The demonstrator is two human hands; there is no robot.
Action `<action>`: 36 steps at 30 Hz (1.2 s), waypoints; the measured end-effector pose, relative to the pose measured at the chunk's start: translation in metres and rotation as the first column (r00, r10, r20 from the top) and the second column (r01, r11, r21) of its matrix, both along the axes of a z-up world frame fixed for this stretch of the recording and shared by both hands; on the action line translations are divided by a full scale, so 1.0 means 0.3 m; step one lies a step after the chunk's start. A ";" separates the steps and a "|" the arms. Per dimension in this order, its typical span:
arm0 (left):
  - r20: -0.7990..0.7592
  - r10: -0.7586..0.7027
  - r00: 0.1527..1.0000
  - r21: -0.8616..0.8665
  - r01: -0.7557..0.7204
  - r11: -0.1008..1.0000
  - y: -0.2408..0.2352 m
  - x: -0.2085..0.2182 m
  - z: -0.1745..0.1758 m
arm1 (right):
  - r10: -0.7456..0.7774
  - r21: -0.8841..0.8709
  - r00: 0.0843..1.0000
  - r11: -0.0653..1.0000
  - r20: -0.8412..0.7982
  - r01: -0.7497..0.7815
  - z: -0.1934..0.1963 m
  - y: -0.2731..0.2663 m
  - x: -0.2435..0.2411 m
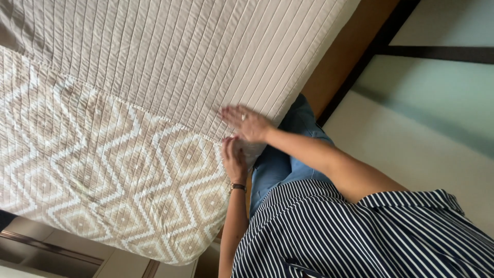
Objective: The person makes a bed by straightening a textured blanket, smoothing it across the surface, and positioning pillows at the head of the bed.
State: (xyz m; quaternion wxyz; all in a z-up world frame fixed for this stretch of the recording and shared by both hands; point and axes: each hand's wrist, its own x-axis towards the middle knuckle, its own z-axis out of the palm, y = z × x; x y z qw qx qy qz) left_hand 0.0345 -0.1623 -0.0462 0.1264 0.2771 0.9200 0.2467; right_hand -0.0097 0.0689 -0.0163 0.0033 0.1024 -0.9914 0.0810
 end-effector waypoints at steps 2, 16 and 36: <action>0.052 0.289 0.956 0.155 -0.294 0.943 -0.097 -0.019 -0.027 | 0.113 -0.221 0.990 0.967 -0.082 -0.129 -0.059 -0.134 0.116; 0.718 0.540 0.439 -0.198 -0.615 0.763 -0.041 -0.305 0.113 | -0.668 0.017 0.709 0.731 0.224 0.683 0.062 0.447 0.001; 0.517 0.529 0.672 -0.258 -0.468 0.846 -0.198 -0.254 -0.247 | -0.441 -0.053 0.884 0.890 0.155 0.454 0.041 0.654 -0.483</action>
